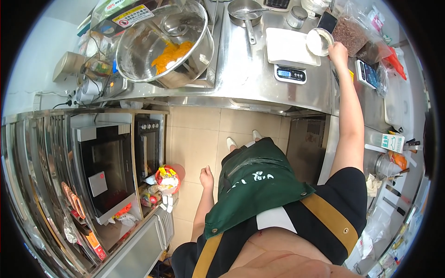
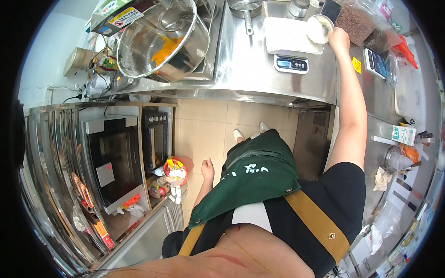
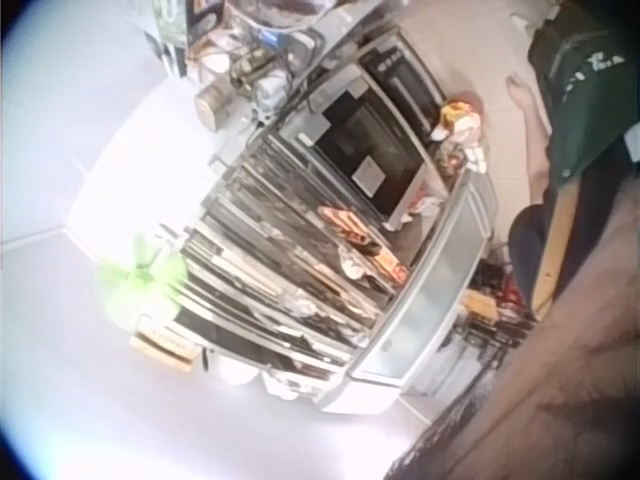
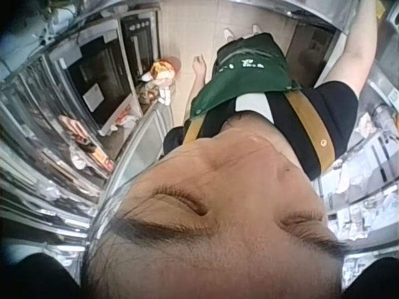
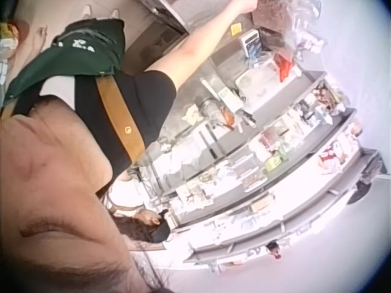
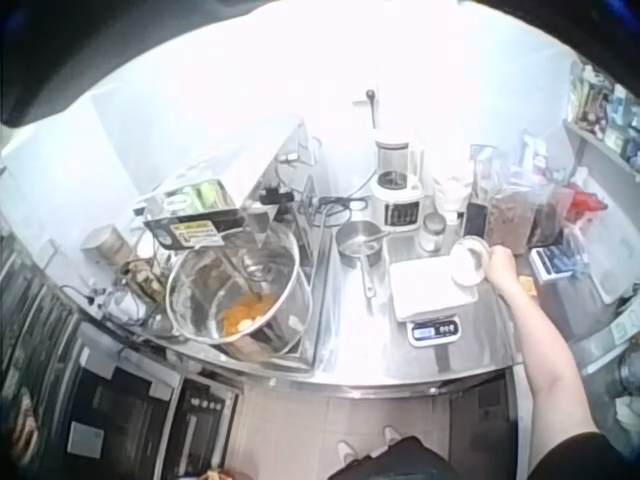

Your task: Preparing dough by weighing and mixing ingredients in a commercial mixer and then washing the used pot.

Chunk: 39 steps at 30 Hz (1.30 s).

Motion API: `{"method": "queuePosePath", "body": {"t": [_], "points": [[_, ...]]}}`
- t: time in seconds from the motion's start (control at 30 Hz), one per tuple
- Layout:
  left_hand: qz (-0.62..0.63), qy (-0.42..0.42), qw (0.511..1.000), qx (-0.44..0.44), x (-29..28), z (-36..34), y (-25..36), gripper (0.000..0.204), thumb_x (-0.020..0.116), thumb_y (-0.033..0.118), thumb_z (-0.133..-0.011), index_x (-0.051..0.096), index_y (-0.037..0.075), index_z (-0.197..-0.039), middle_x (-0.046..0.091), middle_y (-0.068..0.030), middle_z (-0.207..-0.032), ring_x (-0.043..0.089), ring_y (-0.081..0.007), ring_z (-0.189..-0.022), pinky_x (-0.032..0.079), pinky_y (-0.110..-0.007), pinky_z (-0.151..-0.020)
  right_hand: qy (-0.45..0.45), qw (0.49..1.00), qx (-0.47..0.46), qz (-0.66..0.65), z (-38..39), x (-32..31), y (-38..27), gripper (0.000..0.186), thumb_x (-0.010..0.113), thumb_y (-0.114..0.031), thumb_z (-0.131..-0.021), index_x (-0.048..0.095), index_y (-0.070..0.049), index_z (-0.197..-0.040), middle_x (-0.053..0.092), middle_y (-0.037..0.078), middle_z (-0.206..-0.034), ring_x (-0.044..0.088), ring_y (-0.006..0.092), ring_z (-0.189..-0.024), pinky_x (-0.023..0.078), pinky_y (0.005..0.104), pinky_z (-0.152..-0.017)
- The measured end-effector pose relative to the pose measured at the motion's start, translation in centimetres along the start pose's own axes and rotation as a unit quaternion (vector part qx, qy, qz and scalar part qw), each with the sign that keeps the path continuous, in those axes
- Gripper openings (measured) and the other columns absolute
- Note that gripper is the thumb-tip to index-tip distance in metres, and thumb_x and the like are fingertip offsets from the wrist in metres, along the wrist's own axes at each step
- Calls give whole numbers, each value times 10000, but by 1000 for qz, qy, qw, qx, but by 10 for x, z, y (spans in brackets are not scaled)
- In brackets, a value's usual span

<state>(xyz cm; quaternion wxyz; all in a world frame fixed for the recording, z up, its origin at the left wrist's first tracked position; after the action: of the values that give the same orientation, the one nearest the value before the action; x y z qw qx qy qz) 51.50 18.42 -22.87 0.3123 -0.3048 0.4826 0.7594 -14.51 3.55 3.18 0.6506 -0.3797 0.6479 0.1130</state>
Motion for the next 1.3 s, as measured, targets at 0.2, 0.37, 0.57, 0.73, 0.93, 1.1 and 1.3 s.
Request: {"method": "queuePosePath", "body": {"t": [0.2,0.37,0.57,0.73,0.93,1.1,1.3], "points": [[-5,5,1000,2,3,-2,-3,389,431,350,-862,540,-21,-820,577,-138,-645,566,-244,-599,443,-351,-581,11,1000,-20,11,-2,7,2,261,463,-189,-704,620,1,-789,593,223,-793,576,344,-825,432,413,-759],[3,5,1000,-1,6,-2,-8,386,432,349,-861,541,-20,-818,570,-125,-627,553,-219,-573,441,-344,-557,22,999,-30,22,-2,10,6,261,462,-186,-708,615,12,-780,592,233,-799,600,324,-755,451,390,-735],[11,-34,999,-36,3,2,0,368,444,327,-853,558,-24,-844,588,-215,-765,575,-338,-728,444,-398,-659,-84,946,62,-305,19,9,27,214,472,-145,-758,579,39,-737,600,133,-671,589,150,-483,494,251,-480],[-13,-68,997,-37,1,4,1,392,431,352,-853,556,-19,-848,588,-211,-776,571,-344,-747,439,-405,-670,-196,904,36,-378,105,3,10,154,456,-114,-794,558,-9,-745,552,25,-597,516,83,-443,443,195,-407],[-26,-106,993,-39,-1,-2,5,399,420,361,-855,554,-15,-854,590,-211,-776,570,-348,-755,437,-408,-675,-371,838,177,-358,230,65,12,129,445,-35,-773,554,29,-746,580,95,-609,559,152,-449,477,236,-397],[-28,-131,990,-38,2,1,-8,383,416,338,-860,553,-20,-854,589,-214,-769,571,-348,-749,441,-405,-674,-425,796,275,-333,287,173,37,170,426,-39,-756,561,65,-763,585,129,-618,564,173,-445,479,241,-381],[-22,-130,990,-53,6,8,-44,381,437,328,-855,551,-35,-825,586,-208,-740,573,-338,-716,444,-392,-657,-269,882,291,-254,247,306,20,218,464,-66,-757,553,102,-866,589,182,-663,607,261,-545,496,323,-439]]}}
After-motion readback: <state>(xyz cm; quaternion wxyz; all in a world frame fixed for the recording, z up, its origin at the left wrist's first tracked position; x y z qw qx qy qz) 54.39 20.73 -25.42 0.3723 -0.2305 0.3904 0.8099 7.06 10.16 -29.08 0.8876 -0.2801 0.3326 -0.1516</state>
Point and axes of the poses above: each hand's wrist, its own z-axis away from the middle knuckle, its own x-axis out of the palm, y = z × x, the point moved 2 cm from there along -z, towards the middle knuckle
